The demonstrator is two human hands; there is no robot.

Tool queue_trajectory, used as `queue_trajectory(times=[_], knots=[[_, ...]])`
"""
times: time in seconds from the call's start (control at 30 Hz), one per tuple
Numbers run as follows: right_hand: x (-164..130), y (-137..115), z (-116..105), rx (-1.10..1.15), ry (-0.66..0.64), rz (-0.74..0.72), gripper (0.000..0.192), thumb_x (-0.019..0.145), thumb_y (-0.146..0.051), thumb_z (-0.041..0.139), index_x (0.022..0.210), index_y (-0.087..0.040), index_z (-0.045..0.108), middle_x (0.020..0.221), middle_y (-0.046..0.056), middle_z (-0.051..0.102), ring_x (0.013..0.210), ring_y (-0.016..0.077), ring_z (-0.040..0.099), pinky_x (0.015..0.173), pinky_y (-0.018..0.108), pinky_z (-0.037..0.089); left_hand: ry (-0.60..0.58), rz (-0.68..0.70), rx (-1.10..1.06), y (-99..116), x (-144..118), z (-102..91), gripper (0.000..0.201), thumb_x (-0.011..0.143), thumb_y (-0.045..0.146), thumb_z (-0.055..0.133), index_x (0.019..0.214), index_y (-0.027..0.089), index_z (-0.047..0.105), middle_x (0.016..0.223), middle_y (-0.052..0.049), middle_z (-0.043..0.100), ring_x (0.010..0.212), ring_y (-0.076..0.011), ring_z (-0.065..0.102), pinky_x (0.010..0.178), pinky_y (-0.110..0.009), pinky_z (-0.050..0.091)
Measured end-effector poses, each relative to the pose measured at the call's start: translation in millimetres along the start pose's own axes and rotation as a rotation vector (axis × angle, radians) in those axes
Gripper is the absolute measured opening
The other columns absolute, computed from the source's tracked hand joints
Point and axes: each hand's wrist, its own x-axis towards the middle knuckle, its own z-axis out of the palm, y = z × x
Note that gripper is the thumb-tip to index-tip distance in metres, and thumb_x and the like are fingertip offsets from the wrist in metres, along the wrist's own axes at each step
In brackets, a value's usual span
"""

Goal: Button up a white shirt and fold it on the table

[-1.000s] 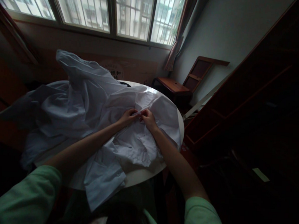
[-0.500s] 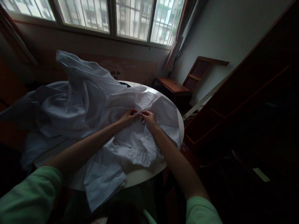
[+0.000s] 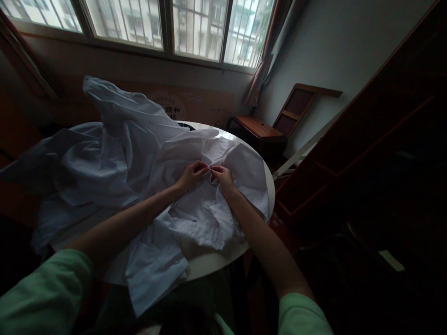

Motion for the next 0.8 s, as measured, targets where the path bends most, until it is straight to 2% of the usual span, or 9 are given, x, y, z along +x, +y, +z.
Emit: queue_trajectory(times=[0.1, 0.23, 0.43, 0.57, 0.8], knots=[[-1, -1, 1, 0.016, -0.003, 0.000, 0.025, 0.050, -0.029, 0.070, 0.067, -0.014, 0.059, 0.051, -0.003, 0.053, 0.045, 0.0078, 0.045, 0.047, 0.022, 0.036, 0.022, 0.043, 0.028, 3, -3, 0.5, 0.015, 0.065, 0.024, 0.063, 0.070, 0.013, 0.055, 0.067, 0.001, 0.054, 0.065, -0.0098, 0.049, 0.063, -0.021, 0.037], [-3, -3, 3, 0.026, 0.010, 0.008, 0.022, 0.049, -0.026, 0.068, 0.065, -0.014, 0.058, 0.049, -0.004, 0.052, 0.044, 0.0079, 0.044, 0.046, 0.022, 0.036, 0.040, 0.019, 0.092, 2, -5, 0.3, 0.015, 0.064, 0.024, 0.064, 0.068, 0.013, 0.054, 0.066, 0.002, 0.054, 0.065, -0.0099, 0.050, 0.062, -0.021, 0.038], [-4, -5, 5, 0.026, 0.025, -0.006, 0.021, 0.049, -0.024, 0.067, 0.065, -0.015, 0.057, 0.050, -0.004, 0.054, 0.043, 0.0077, 0.044, 0.045, 0.022, 0.036, -0.036, 0.047, 0.121, -5, -3, -0.7, 0.014, 0.069, 0.026, 0.058, 0.072, 0.012, 0.060, 0.069, 0.000, 0.060, 0.068, -0.0115, 0.054, 0.062, -0.021, 0.039], [-4, -6, 5, 0.012, 0.037, -0.010, 0.020, 0.050, -0.022, 0.066, 0.066, -0.014, 0.058, 0.051, -0.004, 0.055, 0.044, 0.0077, 0.045, 0.046, 0.021, 0.036, -0.045, 0.066, 0.134, -7, -2, -3.0, 0.016, 0.070, 0.025, 0.056, 0.075, 0.012, 0.064, 0.072, -0.001, 0.063, 0.070, -0.0132, 0.056, 0.064, -0.021, 0.041], [-5, -6, 4, -0.009, 0.057, 0.030, 0.017, 0.052, -0.020, 0.067, 0.066, -0.014, 0.058, 0.051, -0.004, 0.054, 0.045, 0.0079, 0.047, 0.048, 0.021, 0.038, -0.084, -0.024, 0.037, -11, 3, -4.4, 0.016, 0.066, 0.027, 0.058, 0.072, 0.013, 0.064, 0.070, -0.001, 0.062, 0.068, -0.0131, 0.055, 0.062, -0.021, 0.040]])
